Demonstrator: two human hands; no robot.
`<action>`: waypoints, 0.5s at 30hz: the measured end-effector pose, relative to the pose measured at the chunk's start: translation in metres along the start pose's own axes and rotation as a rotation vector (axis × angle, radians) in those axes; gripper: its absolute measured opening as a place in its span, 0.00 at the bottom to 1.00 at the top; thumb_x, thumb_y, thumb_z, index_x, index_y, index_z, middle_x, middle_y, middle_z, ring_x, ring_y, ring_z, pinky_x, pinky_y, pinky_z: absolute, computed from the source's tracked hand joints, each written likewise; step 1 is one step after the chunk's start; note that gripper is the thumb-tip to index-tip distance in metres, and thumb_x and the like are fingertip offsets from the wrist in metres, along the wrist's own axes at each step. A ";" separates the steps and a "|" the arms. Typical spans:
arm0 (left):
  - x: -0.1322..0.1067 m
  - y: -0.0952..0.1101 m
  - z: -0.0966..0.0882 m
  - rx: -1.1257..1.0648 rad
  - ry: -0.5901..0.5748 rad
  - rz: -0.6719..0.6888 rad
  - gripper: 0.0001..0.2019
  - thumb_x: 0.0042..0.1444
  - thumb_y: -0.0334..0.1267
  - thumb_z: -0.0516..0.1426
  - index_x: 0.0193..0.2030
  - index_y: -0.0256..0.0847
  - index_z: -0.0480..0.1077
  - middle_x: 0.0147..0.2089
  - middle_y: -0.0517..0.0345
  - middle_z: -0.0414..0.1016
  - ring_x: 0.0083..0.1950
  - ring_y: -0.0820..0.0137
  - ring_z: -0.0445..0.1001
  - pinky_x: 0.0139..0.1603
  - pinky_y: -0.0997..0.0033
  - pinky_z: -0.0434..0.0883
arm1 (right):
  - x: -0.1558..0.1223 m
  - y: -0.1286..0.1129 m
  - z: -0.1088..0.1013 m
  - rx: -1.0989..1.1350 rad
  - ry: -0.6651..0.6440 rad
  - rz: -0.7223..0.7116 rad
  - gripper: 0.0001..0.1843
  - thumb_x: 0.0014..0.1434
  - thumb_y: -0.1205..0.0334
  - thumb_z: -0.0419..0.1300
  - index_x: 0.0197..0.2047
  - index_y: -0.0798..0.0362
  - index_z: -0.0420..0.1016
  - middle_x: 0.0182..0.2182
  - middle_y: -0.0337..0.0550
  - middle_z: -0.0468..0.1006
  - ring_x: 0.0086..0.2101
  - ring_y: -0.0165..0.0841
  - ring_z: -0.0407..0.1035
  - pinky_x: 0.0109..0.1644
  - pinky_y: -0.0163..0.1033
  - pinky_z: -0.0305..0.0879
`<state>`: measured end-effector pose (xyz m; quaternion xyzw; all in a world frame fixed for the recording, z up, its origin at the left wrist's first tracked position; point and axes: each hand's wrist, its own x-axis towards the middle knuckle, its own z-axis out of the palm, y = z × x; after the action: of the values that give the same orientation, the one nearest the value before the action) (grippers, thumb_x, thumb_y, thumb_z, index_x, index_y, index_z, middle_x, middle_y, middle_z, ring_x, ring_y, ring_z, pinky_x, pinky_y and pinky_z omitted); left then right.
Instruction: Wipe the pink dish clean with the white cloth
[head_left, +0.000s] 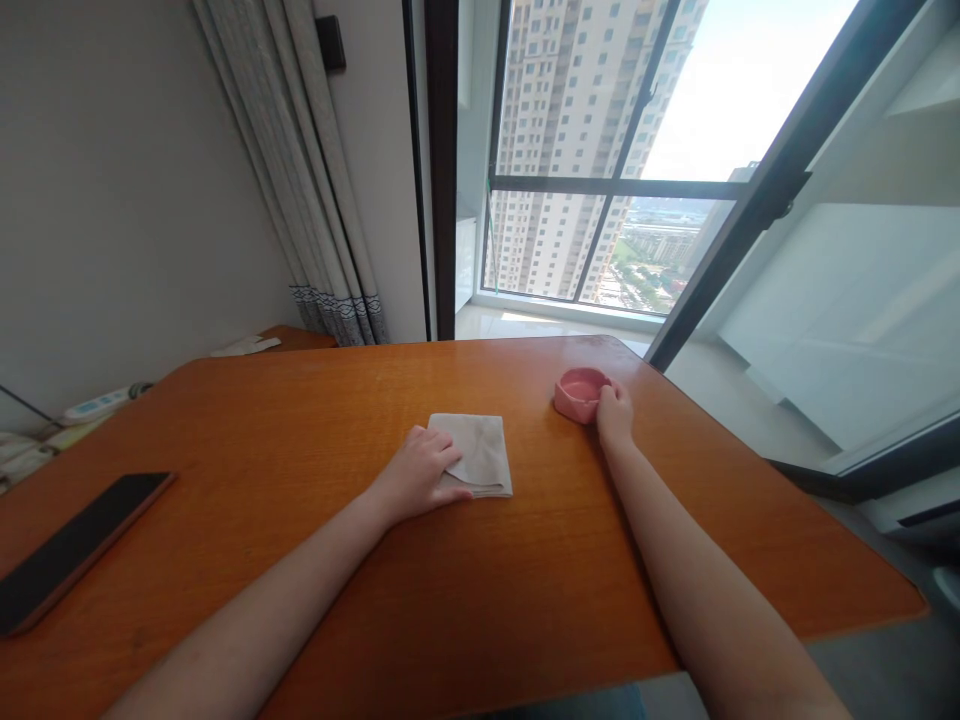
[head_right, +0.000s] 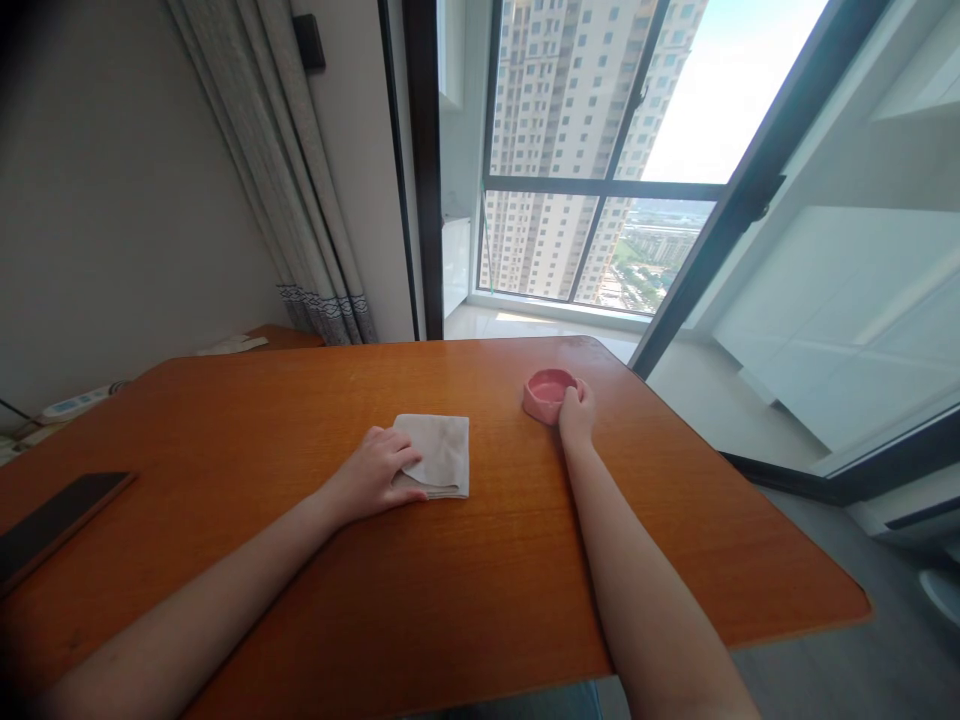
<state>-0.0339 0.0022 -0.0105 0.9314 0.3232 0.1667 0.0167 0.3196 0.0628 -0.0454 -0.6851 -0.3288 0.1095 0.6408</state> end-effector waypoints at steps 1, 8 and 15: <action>0.000 0.001 0.000 0.008 -0.011 0.014 0.23 0.49 0.59 0.57 0.39 0.40 0.71 0.39 0.51 0.71 0.42 0.61 0.66 0.46 0.60 0.57 | 0.001 0.000 0.000 -0.018 0.000 0.003 0.20 0.49 0.56 0.48 0.40 0.56 0.73 0.30 0.40 0.74 0.34 0.37 0.68 0.41 0.41 0.64; 0.001 0.010 -0.002 0.044 -0.043 0.056 0.12 0.56 0.46 0.55 0.31 0.40 0.69 0.32 0.53 0.73 0.40 0.63 0.66 0.44 0.61 0.56 | 0.005 0.003 -0.009 -0.206 0.016 0.051 0.19 0.51 0.58 0.49 0.40 0.51 0.76 0.30 0.41 0.76 0.38 0.41 0.68 0.53 0.51 0.57; 0.000 0.006 -0.001 -0.016 -0.055 0.118 0.13 0.56 0.49 0.55 0.32 0.40 0.68 0.35 0.52 0.72 0.41 0.63 0.66 0.48 0.61 0.56 | 0.009 0.005 -0.014 -0.333 0.042 0.055 0.15 0.50 0.62 0.49 0.31 0.50 0.78 0.29 0.44 0.76 0.43 0.44 0.67 0.60 0.59 0.47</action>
<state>-0.0307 -0.0025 -0.0082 0.9529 0.2658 0.1441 0.0230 0.3358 0.0573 -0.0458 -0.7928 -0.3098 0.0567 0.5218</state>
